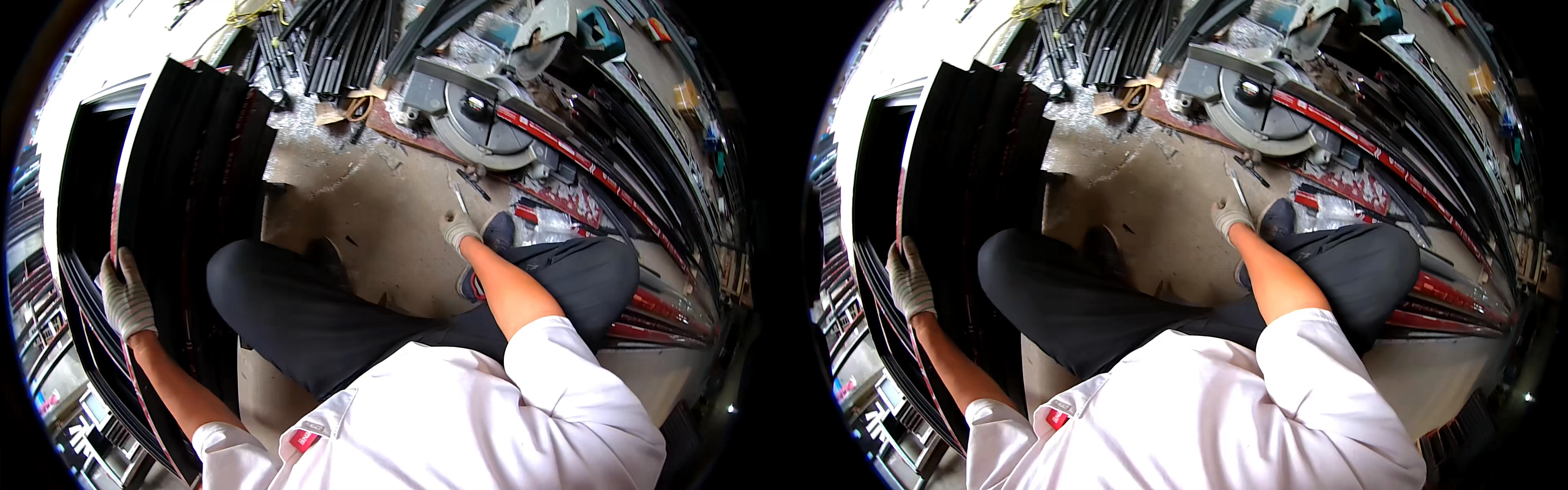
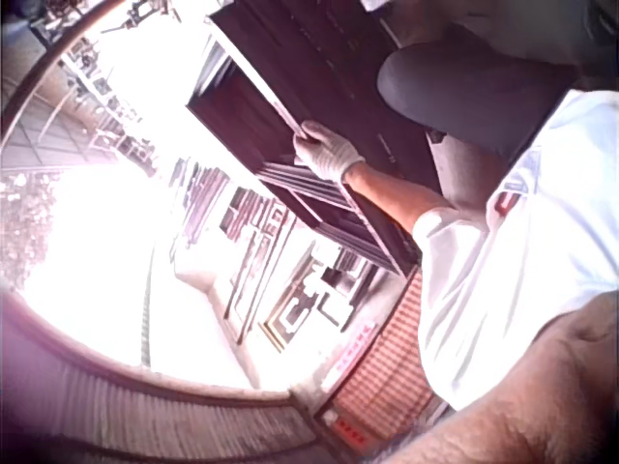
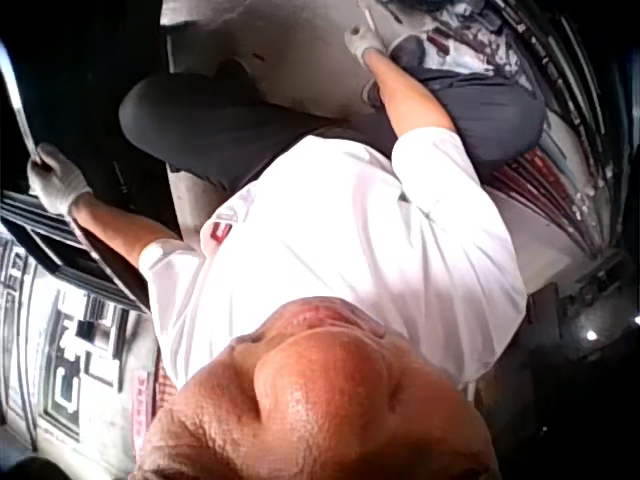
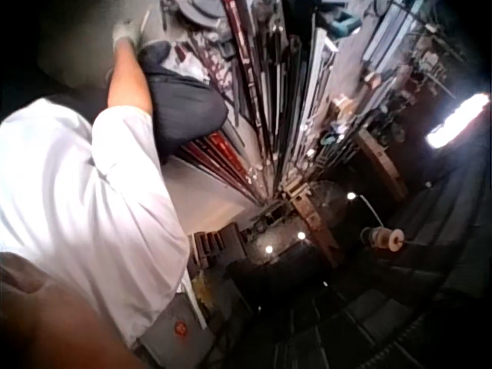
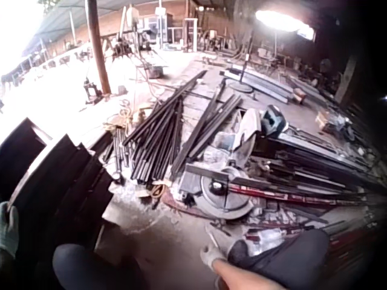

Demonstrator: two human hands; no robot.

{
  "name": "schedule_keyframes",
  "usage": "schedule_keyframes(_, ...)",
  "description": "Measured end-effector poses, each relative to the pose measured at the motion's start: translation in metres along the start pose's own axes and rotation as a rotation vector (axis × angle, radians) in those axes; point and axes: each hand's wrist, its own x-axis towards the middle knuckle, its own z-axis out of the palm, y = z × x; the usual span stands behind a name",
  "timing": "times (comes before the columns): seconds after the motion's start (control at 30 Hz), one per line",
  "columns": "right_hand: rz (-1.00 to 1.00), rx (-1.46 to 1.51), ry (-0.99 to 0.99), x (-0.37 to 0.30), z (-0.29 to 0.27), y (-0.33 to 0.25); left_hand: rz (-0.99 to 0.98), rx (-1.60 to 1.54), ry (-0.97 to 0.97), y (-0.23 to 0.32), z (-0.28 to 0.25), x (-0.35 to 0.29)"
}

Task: The person measures a black window frame profile with a tape measure, marks the cut line with a marker, and cuts the profile using a miter saw. The person then fits the cut piece into the frame assembly.

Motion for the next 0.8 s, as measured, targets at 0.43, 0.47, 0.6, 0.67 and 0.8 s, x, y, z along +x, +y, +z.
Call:
schedule_keyframes(0.43, 0.141, 0.01, 0.583, 0.048, -0.057, 0.051, -0.065, 0.113, 0.053, 0.061, 0.021, 0.043)
schedule_keyframes(0.47, 0.034, 0.06, 0.718, 0.054, -0.06, 0.049, -0.074, 0.128, 0.058, 0.064, 0.022, 0.042)
schedule_keyframes(0.6, -0.316, 0.131, 0.98, 0.078, -0.094, -0.008, -0.101, 0.181, 0.084, 0.051, 0.024, 0.048)
schedule_keyframes(0.67, -0.376, 0.109, 0.921, 0.08, -0.12, -0.055, -0.128, 0.204, 0.091, 0.051, 0.019, 0.047)
schedule_keyframes(0.8, -0.406, -0.064, 0.915, 0.118, -0.151, -0.091, -0.146, 0.171, 0.089, 0.073, 0.027, 0.04)
